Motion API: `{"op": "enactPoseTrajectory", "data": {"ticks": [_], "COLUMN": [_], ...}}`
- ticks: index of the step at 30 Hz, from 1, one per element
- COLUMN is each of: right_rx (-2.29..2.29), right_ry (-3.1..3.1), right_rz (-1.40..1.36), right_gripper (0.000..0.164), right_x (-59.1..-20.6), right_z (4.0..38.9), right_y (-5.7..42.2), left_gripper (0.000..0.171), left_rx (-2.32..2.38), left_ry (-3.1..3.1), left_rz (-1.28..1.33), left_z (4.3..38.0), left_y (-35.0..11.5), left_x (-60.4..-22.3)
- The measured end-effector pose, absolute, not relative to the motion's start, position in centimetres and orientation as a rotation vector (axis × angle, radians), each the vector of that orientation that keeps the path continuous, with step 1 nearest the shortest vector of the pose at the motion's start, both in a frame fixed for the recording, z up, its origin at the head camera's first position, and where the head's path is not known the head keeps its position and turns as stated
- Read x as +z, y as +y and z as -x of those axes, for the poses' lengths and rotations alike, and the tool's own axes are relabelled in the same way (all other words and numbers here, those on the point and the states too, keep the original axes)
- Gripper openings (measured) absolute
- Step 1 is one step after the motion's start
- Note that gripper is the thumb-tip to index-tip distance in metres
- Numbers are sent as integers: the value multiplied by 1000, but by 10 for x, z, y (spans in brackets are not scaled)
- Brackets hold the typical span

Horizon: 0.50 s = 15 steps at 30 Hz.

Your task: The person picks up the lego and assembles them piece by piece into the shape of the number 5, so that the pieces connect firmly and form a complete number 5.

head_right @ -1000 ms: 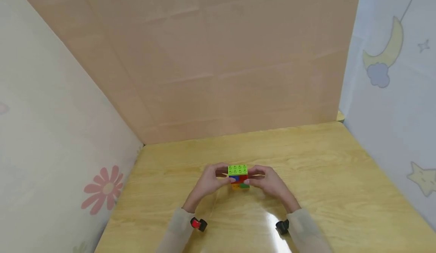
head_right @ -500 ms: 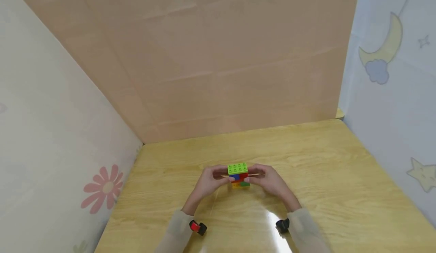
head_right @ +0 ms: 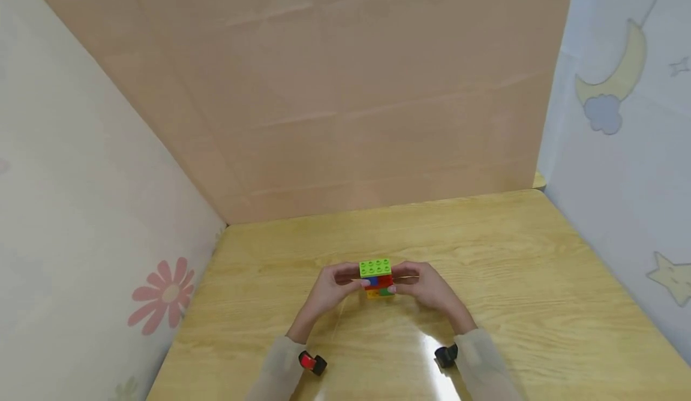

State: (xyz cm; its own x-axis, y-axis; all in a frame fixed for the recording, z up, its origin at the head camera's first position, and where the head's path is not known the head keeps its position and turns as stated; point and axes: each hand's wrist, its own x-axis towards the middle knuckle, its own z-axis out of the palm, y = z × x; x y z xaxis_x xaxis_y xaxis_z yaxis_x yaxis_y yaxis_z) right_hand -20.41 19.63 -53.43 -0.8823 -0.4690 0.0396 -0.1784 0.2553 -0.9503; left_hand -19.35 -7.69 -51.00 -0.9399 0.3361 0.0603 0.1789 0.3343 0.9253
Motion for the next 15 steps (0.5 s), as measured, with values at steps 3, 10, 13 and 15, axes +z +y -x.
{"op": "enactPoseTrajectory", "data": {"ticks": [3,10,13,15], "right_rx": [-1659,-1639,-1631,-1630], "right_ry": [2285,2301,2313,2316], "right_rz": [587,555,540,526], "right_gripper": [45,46,45,45], "right_x": [-535,-535,-534,-533], "right_z": [204,203,203,204], "right_y": [195,192,191,190], "left_gripper": [36,34,34,34], "left_rx": [1665,1639,1630,1624], "left_ry": [2451,2453,2453,2455], "left_rz": [-480,-481,-465,-454], "left_z": [193,192,193,194], "left_y": [-78,-82,-83,-83], "left_x": [-510,-508,-508,-508]}}
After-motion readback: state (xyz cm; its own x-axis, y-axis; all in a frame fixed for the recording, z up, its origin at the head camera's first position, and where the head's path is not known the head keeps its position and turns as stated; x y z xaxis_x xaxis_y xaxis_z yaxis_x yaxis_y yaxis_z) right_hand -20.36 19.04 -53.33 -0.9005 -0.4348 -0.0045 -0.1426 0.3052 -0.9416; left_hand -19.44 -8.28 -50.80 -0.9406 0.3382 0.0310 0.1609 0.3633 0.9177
